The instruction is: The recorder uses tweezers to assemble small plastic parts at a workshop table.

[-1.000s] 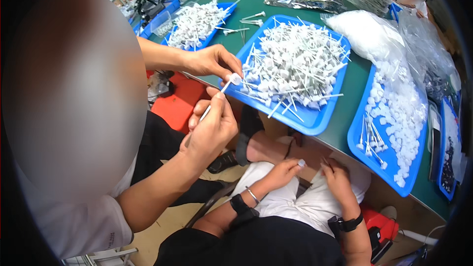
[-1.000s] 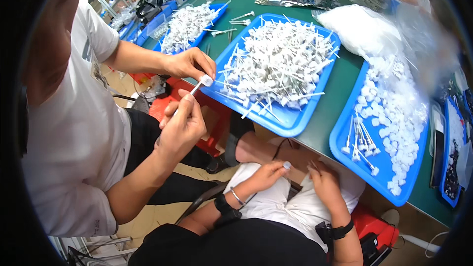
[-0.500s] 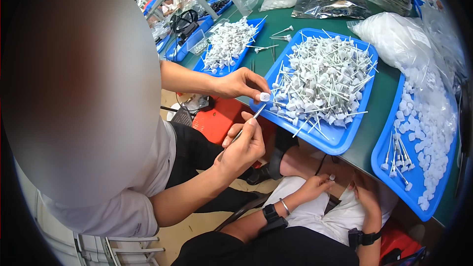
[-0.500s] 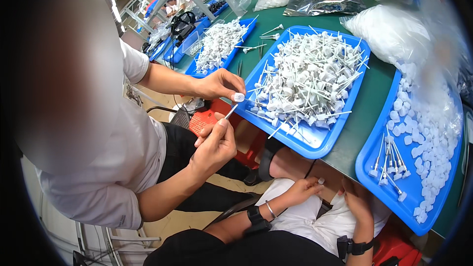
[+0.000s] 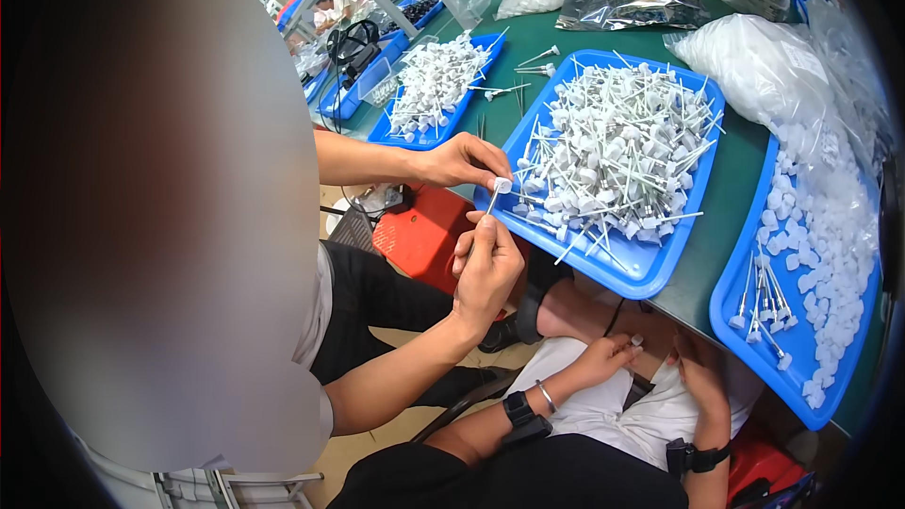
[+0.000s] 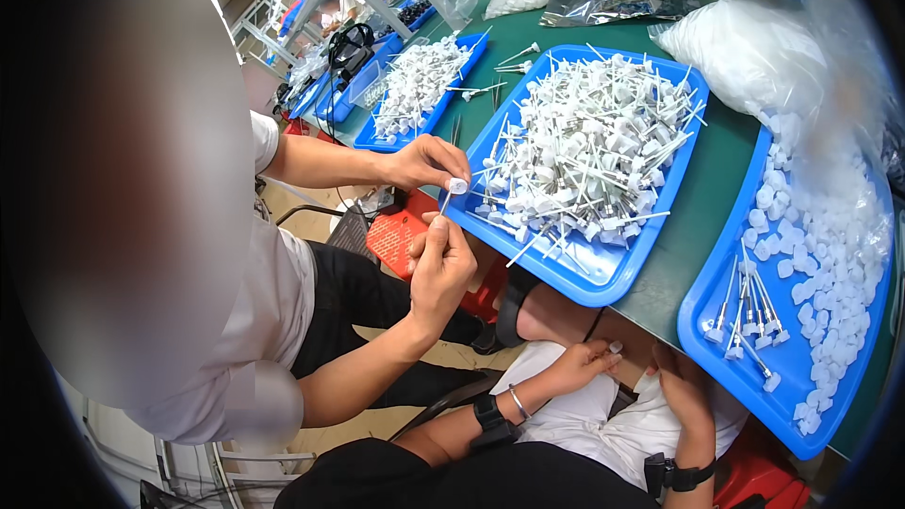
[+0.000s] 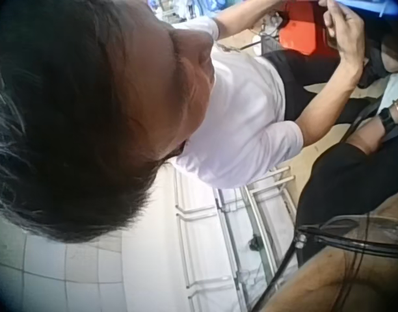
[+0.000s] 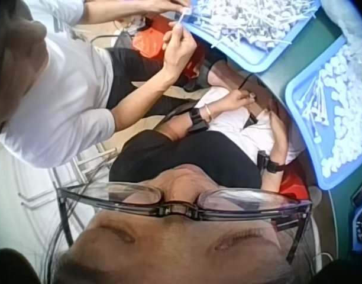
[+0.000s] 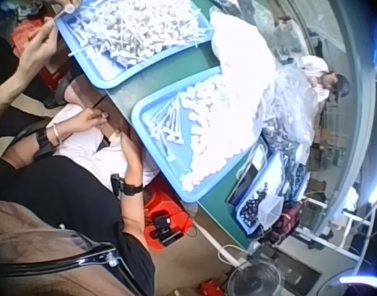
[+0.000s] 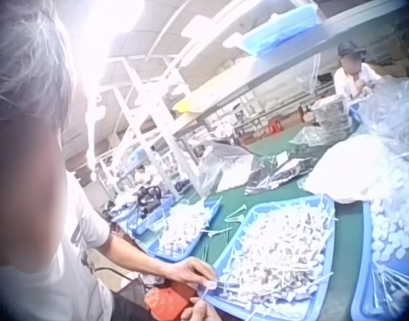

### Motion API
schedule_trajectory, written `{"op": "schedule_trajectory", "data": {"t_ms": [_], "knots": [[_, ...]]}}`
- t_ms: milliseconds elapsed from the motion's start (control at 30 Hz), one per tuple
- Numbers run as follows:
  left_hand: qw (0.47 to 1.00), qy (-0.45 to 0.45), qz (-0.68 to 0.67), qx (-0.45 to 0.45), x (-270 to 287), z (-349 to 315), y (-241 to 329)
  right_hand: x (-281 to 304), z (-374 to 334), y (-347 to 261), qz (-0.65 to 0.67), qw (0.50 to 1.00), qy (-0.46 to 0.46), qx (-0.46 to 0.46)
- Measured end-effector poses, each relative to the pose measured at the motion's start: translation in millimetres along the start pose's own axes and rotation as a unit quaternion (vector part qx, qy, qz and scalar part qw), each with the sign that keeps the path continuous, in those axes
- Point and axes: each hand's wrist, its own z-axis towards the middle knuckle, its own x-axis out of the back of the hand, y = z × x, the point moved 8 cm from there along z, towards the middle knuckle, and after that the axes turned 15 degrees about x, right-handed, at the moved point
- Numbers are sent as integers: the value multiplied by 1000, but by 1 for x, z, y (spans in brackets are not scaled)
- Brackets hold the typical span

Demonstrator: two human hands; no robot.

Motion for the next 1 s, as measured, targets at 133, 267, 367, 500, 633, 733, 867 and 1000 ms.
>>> {"op": "schedule_trajectory", "data": {"t_ms": [133,267,367,500,633,733,867,1000], "knots": [[1000,7,12,0,0,0,2,1,-1,-2,-12,1000,-3,-4],[1000,2,8,7,0,2,-3,1,-1,0,9,1000,8,11],[1000,1,10,11,-1,1,-4,1,-3,4,-40,999,-32,-19],[1000,6,17,15,-3,1,-6,1,-2,0,-35,999,-14,20],[1000,4,18,20,-3,1,-5,-1,-1,-5,-19,999,-16,28],[1000,5,16,15,-3,-1,-2,0,-2,-6,-25,999,-17,24],[1000,6,14,11,0,3,-4,-2,3,-4,-7,998,0,55],[1000,-2,13,12,2,4,-3,-4,6,-7,-7,998,-7,70]]}}
